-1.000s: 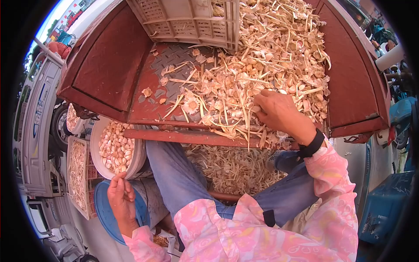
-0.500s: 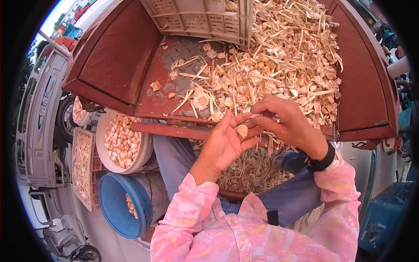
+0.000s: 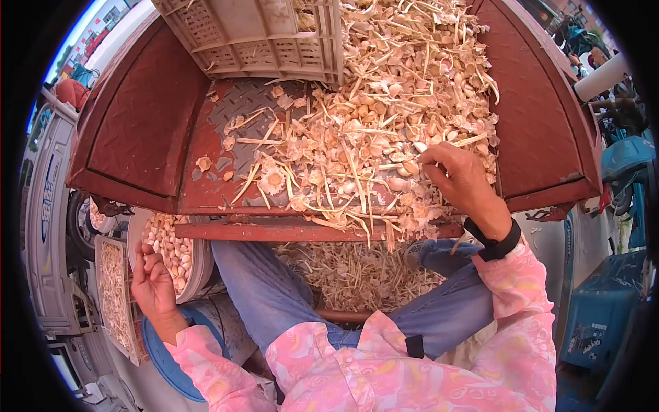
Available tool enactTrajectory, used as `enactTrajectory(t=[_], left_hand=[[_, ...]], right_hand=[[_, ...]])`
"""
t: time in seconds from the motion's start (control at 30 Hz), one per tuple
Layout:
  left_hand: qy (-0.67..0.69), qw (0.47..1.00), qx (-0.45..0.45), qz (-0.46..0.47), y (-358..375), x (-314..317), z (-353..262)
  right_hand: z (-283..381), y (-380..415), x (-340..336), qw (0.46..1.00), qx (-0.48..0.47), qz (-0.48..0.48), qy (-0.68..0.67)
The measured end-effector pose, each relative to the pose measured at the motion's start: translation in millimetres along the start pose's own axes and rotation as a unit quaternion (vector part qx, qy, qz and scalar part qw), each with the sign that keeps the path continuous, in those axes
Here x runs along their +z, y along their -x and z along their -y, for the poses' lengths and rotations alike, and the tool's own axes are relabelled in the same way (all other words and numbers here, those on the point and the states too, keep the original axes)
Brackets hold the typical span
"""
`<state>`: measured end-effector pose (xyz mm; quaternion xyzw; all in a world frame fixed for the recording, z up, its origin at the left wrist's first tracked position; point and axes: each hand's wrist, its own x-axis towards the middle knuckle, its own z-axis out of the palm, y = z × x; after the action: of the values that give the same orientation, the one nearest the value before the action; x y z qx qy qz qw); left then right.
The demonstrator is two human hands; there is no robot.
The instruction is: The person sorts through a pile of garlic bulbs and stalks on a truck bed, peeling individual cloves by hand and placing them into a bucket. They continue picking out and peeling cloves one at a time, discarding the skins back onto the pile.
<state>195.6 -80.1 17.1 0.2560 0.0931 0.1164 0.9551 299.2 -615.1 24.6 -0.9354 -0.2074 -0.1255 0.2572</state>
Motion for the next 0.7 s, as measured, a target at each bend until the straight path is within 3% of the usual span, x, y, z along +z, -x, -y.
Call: enactTrajectory(t=[0.03, 0.1, 0.17, 0.23, 0.3, 0.43, 0.57, 0.67, 0.7], left_hand=[[-0.011, 0.999, 0.020, -0.042, 0.8, -24.6, -29.7], [-0.032, 0.999, 0.005, -0.024, 11.1, -29.3, -39.6], [0.021, 0.998, -0.047, -0.047, 22.8, 14.0, 9.9], [0.110, 0.978, -0.176, -0.009, 29.2, 50.4, 68.3], [0.149, 0.957, -0.245, 0.031, 28.6, 64.5, 113.4], [0.147, 0.949, -0.273, 0.055, 29.6, 85.8, 150.9], [0.105, 0.958, -0.262, 0.055, 28.9, 95.4, 163.3], [0.047, 0.962, -0.267, 0.041, 28.8, 105.6, 176.0], [-0.031, 0.967, -0.246, 0.059, 29.4, 110.1, 187.4]], right_hand=[[5.0, -1.9, 0.6, 1.000, -0.003, 0.005, 0.014], [10.9, -3.4, -1.1, 0.997, -0.009, 0.039, 0.059], [14.9, -14.5, 9.2, 0.991, -0.045, 0.092, 0.091], [22.6, -22.8, 25.7, 0.983, -0.037, 0.112, 0.143], [25.6, -29.1, 34.0, 0.978, -0.062, 0.107, 0.168], [17.6, -29.0, 40.8, 0.971, -0.083, 0.088, 0.208], [24.2, -29.2, 31.1, 0.992, -0.097, -0.005, 0.083], [46.8, -29.1, 19.2, 0.990, -0.008, 0.022, -0.142], [51.8, -28.0, 18.3, 0.976, -0.004, 0.076, -0.204]])
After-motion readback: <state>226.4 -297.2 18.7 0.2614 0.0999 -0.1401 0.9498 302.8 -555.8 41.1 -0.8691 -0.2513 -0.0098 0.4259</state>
